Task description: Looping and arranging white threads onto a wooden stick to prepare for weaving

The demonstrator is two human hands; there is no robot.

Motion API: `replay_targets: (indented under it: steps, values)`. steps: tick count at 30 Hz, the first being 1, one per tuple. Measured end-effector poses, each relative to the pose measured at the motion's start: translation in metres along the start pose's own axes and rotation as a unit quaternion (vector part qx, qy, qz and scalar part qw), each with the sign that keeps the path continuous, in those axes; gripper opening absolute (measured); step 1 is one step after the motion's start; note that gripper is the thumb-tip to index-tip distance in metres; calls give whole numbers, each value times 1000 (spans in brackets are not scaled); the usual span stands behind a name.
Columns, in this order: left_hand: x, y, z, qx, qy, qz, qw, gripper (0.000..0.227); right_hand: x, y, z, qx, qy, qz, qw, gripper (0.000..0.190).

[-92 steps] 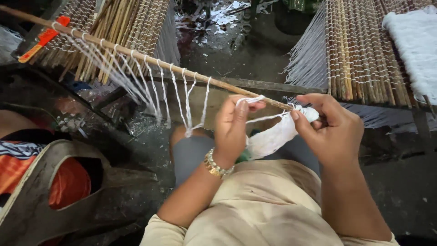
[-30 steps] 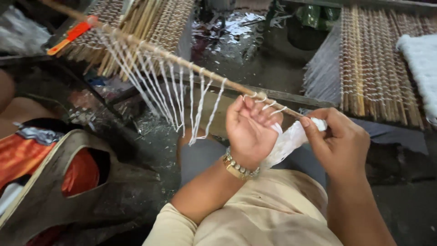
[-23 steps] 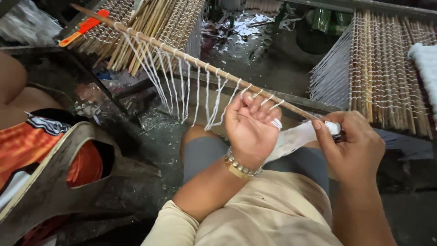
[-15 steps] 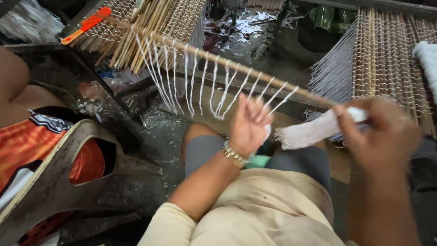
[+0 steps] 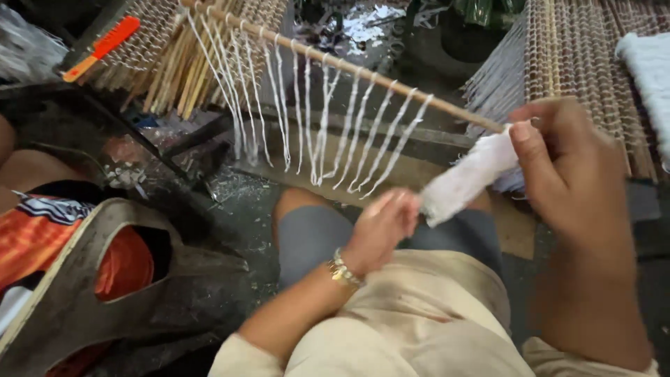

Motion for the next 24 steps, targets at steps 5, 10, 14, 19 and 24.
replay_targets:
  steps: [5, 10, 14, 19, 24]
  values:
    - [68, 31, 54, 310, 458, -102, 827, 25, 17, -5, 2, 13, 66, -65, 996, 23]
    - [69, 38, 56, 253, 422, -61, 868, 23, 26, -10, 9, -22, 64, -51, 996, 14]
    - [59, 31, 46, 233, 251, -107, 933, 17, 29, -15, 10, -3, 85, -33, 996, 16]
    - [73, 19, 59, 271, 393, -115, 871, 14, 35, -17, 9, 15, 99, -27, 995, 11]
    - [60, 18, 53, 218, 299, -130, 920, 22, 36, -17, 10, 18, 103, -6, 994, 16]
Point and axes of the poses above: each hand's wrist, its own y-axis towards the middle knuckle, its own x-axis out of the palm, z = x × y, the point moved 1 cm from there along y, towards the middle knuckle, and after that the axes turned 10 degrees about x, right-handed, at the moved point
